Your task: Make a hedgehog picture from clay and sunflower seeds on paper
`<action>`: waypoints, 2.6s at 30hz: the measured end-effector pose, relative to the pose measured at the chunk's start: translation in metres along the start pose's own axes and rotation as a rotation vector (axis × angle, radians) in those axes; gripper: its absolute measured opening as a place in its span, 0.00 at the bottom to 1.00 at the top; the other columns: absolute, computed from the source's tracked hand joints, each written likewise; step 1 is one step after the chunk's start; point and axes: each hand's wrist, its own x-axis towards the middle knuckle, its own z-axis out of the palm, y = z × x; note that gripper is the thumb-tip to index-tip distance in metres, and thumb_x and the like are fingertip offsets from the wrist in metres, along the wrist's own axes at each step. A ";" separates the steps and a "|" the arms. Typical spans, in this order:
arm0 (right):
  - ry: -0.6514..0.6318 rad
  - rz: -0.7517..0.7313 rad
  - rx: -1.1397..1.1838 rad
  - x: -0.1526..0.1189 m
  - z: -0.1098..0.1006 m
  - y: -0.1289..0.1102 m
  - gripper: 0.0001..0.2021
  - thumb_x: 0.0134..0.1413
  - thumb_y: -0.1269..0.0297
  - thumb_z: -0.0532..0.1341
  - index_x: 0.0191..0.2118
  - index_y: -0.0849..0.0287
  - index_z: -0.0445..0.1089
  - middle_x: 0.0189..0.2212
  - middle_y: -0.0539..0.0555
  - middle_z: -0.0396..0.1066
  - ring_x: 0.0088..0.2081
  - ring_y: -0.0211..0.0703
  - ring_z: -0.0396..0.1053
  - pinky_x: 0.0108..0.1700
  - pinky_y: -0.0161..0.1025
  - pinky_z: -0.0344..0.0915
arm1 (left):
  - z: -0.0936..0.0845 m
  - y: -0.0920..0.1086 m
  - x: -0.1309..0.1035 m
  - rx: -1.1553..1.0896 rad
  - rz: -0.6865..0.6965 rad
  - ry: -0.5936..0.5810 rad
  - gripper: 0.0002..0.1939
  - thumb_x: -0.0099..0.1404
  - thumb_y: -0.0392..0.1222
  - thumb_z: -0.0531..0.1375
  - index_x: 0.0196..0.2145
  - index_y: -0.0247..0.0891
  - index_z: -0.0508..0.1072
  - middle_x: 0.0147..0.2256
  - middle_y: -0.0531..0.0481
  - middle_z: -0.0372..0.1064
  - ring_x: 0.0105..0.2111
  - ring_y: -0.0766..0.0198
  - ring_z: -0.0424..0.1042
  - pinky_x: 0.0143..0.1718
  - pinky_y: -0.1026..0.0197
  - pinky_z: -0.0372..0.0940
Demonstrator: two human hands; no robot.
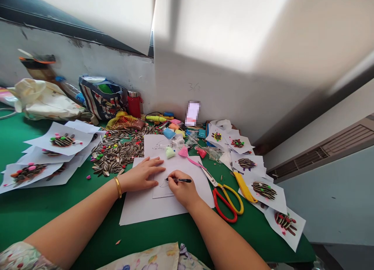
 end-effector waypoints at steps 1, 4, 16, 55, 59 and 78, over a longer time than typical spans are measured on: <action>0.002 -0.007 -0.004 0.000 0.000 0.000 0.06 0.57 0.64 0.57 0.34 0.55 0.72 0.31 0.49 0.74 0.33 0.40 0.70 0.37 0.37 0.64 | 0.000 0.000 0.000 0.000 0.000 -0.002 0.29 0.63 0.49 0.60 0.61 0.49 0.65 0.67 0.46 0.52 0.68 0.48 0.47 0.66 0.39 0.40; 0.013 -0.018 -0.022 0.000 0.000 -0.001 0.06 0.57 0.65 0.57 0.34 0.55 0.72 0.31 0.49 0.74 0.33 0.41 0.70 0.38 0.37 0.64 | -0.001 0.000 0.000 0.001 -0.001 -0.003 0.29 0.63 0.49 0.60 0.61 0.49 0.65 0.67 0.47 0.52 0.68 0.48 0.47 0.66 0.39 0.40; 0.072 -0.010 -0.075 0.001 -0.002 -0.001 0.06 0.55 0.67 0.56 0.31 0.56 0.70 0.28 0.49 0.71 0.31 0.41 0.67 0.35 0.37 0.62 | -0.001 0.001 0.000 -0.002 -0.008 -0.007 0.29 0.62 0.48 0.61 0.61 0.49 0.65 0.67 0.46 0.52 0.68 0.49 0.47 0.67 0.40 0.39; 0.013 -0.032 -0.033 0.000 -0.001 -0.002 0.07 0.57 0.65 0.57 0.34 0.55 0.73 0.32 0.50 0.75 0.35 0.42 0.72 0.39 0.38 0.66 | -0.001 0.001 0.000 -0.022 -0.002 0.009 0.29 0.62 0.49 0.61 0.61 0.48 0.66 0.67 0.45 0.52 0.67 0.47 0.48 0.67 0.39 0.39; 0.005 -0.013 -0.017 0.000 -0.001 -0.003 0.07 0.57 0.64 0.57 0.35 0.55 0.73 0.32 0.50 0.75 0.35 0.42 0.72 0.39 0.38 0.66 | -0.002 0.001 0.000 -0.017 0.000 0.010 0.29 0.62 0.49 0.61 0.61 0.48 0.66 0.67 0.45 0.53 0.67 0.46 0.48 0.67 0.39 0.40; 0.149 0.023 -0.132 0.009 -0.010 0.007 0.09 0.57 0.63 0.55 0.37 0.55 0.71 0.33 0.52 0.74 0.35 0.45 0.71 0.39 0.39 0.65 | -0.001 0.001 0.000 -0.025 0.000 0.013 0.29 0.62 0.49 0.61 0.61 0.48 0.66 0.66 0.45 0.53 0.67 0.45 0.49 0.67 0.38 0.40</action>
